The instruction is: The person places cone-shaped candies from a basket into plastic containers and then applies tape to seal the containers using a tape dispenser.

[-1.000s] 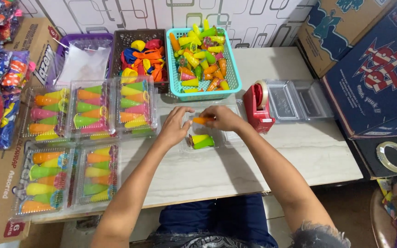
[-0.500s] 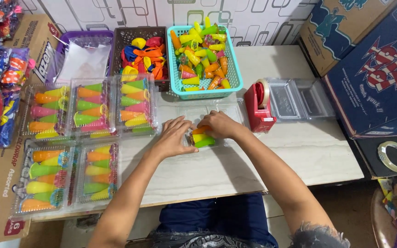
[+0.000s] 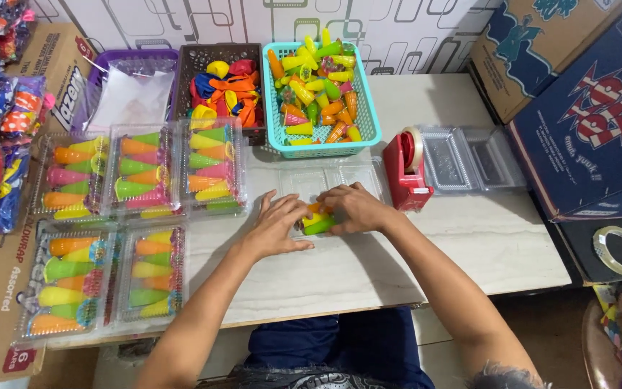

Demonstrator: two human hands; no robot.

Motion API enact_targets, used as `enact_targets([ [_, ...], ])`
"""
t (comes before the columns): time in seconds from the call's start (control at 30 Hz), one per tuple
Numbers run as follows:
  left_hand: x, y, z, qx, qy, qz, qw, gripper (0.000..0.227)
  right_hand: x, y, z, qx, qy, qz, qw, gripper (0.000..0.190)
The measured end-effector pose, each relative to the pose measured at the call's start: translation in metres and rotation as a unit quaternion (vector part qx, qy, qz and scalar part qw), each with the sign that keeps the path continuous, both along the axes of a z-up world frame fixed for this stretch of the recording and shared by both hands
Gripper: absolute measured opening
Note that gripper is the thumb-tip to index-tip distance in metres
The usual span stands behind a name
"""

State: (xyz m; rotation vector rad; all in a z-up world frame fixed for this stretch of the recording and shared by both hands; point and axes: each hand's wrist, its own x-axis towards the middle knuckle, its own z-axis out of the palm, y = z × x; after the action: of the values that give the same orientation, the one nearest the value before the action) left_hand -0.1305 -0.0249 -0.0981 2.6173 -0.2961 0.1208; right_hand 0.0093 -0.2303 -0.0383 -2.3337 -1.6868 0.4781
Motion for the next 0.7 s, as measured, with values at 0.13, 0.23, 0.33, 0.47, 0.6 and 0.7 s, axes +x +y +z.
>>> enact_targets([
  [0.13, -0.002, -0.001, -0.001, 0.009, -0.004, 0.001, 1.000, 0.055, -0.001, -0.004, -0.004, 0.017, 0.003, -0.009, 1.000, 0.047],
  [0.23, 0.001, 0.000, -0.005, 0.005, -0.004, -0.002, 1.000, 0.054, 0.000, -0.005, -0.006, 0.027, 0.009, -0.006, 1.000, 0.048],
  [0.33, 0.006, 0.002, -0.013, 0.011, -0.006, 0.000, 1.000, 0.052, 0.003, -0.007, -0.010, 0.040, 0.010, -0.003, 0.999, 0.048],
  [0.47, 0.003, 0.001, 0.000, 0.004, 0.008, -0.005, 1.000, 0.055, 0.001, -0.007, -0.009, 0.042, 0.014, -0.003, 0.999, 0.046],
  [0.6, -0.003, -0.003, 0.038, -0.037, 0.034, 0.002, 0.999, 0.063, -0.004, -0.007, 0.007, 0.060, 0.013, -0.015, 0.998, 0.043],
  [0.7, 0.022, 0.008, 0.025, -0.084, -0.001, 0.037, 0.996, 0.053, 0.008, -0.006, 0.015, 0.144, 0.007, -0.033, 0.989, 0.036],
])
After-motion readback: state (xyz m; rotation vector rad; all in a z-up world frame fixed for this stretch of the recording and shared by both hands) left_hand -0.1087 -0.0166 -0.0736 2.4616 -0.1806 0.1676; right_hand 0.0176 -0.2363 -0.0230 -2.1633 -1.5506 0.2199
